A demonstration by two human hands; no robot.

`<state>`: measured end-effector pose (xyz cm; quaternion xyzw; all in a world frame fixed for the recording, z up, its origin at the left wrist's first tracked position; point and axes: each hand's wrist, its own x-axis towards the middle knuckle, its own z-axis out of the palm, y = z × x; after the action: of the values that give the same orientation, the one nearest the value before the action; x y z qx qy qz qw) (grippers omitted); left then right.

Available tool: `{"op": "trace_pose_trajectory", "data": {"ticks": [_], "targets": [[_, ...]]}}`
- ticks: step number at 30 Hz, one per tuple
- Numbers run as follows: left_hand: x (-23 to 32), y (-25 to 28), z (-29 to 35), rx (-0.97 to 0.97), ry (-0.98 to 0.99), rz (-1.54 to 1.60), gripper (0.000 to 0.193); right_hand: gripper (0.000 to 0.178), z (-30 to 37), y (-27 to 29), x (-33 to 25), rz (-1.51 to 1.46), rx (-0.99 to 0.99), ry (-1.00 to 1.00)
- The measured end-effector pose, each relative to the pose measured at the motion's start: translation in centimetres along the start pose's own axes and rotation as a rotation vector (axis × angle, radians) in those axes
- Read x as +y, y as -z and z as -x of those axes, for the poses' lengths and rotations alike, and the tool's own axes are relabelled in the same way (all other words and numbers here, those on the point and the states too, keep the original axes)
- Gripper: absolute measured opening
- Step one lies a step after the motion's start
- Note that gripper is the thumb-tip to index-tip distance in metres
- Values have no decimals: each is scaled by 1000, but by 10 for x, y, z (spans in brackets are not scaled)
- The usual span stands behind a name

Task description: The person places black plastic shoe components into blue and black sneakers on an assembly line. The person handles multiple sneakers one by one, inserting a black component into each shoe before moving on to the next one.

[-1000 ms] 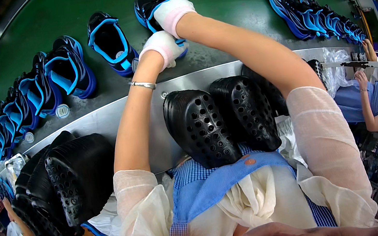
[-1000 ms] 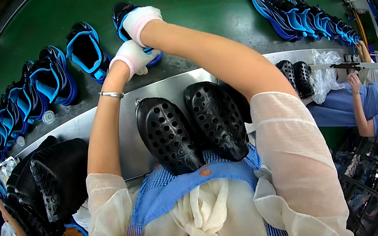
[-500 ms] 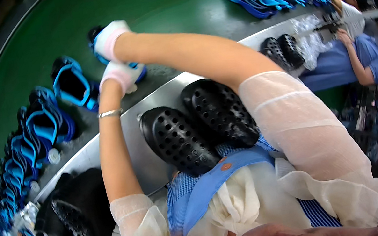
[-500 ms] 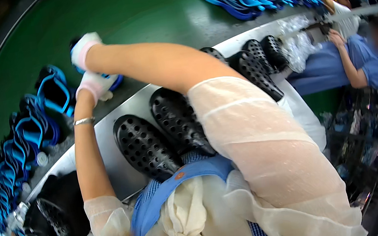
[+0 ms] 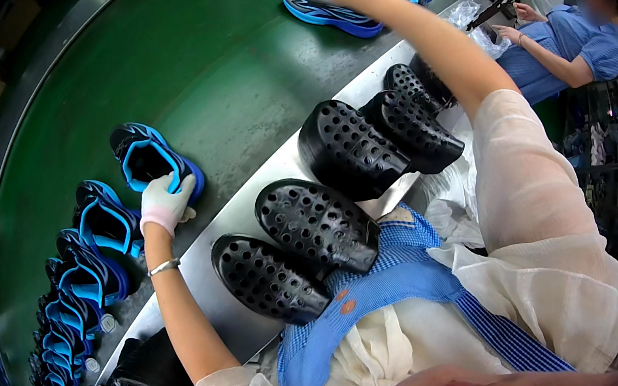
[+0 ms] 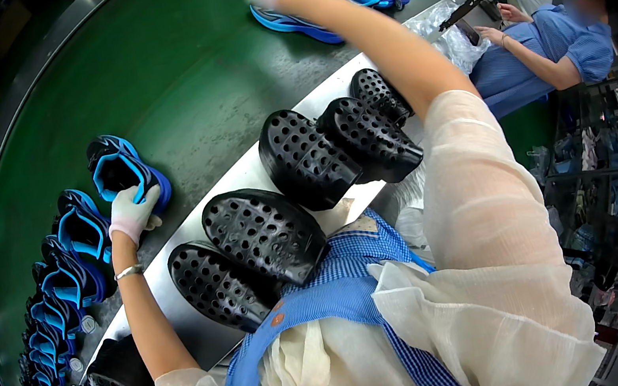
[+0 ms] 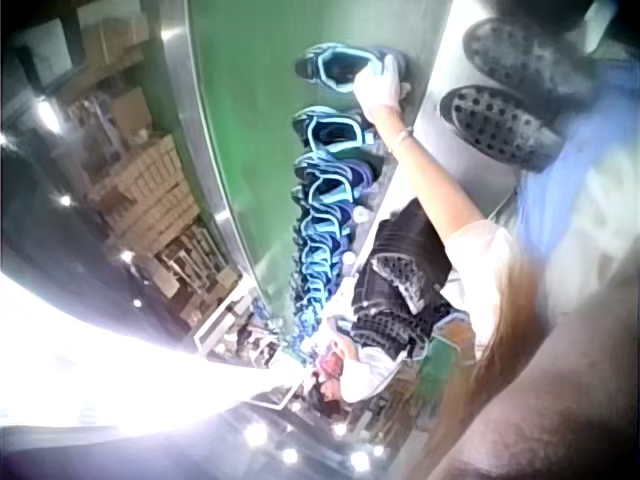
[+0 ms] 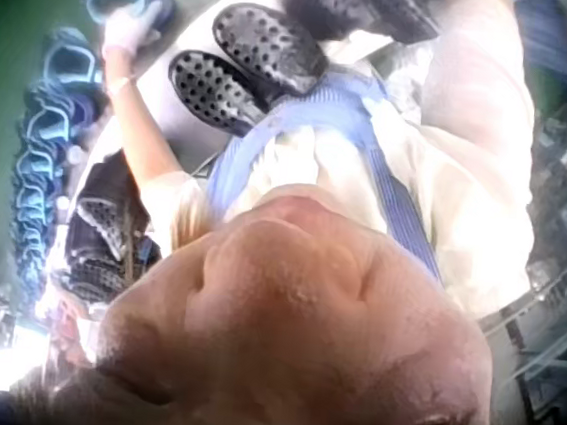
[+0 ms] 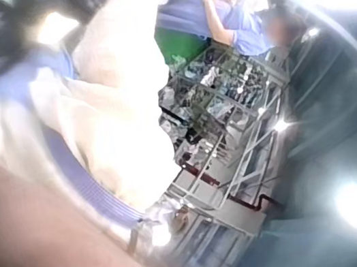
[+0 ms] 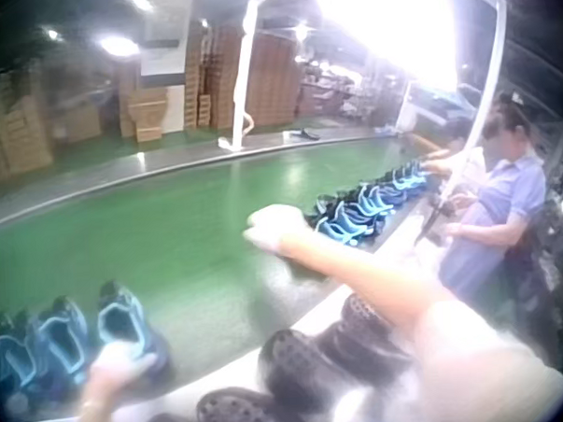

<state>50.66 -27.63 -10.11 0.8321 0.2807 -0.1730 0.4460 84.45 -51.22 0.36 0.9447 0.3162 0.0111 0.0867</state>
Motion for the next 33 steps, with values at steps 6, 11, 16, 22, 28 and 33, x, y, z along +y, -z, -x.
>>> {"op": "trace_pose_trajectory", "data": {"ticks": [6, 11, 16, 22, 28, 33], "targets": [[-3, 1, 0, 24, 17, 7, 35, 48, 11, -40, 133, 111, -247, -309], [-8, 1, 0, 43, 15, 14, 35, 63, 4, -94, 134, -10, -201, -280], [-13, 1, 0, 61, -4, 27, 35, 41, 1, -78, 80, -171, -252, -164], [-18, -2, 1, 65, -1, 51, 37, 40, 8, -65, -17, -255, -243, 72], [-14, -1, 2, 90, -14, -24, 36, 38, 26, -58, -93, -270, -204, 223], [-20, -5, 2, 116, -9, 61, 32, 28, 68, -31, -94, -380, -237, 409]]}}
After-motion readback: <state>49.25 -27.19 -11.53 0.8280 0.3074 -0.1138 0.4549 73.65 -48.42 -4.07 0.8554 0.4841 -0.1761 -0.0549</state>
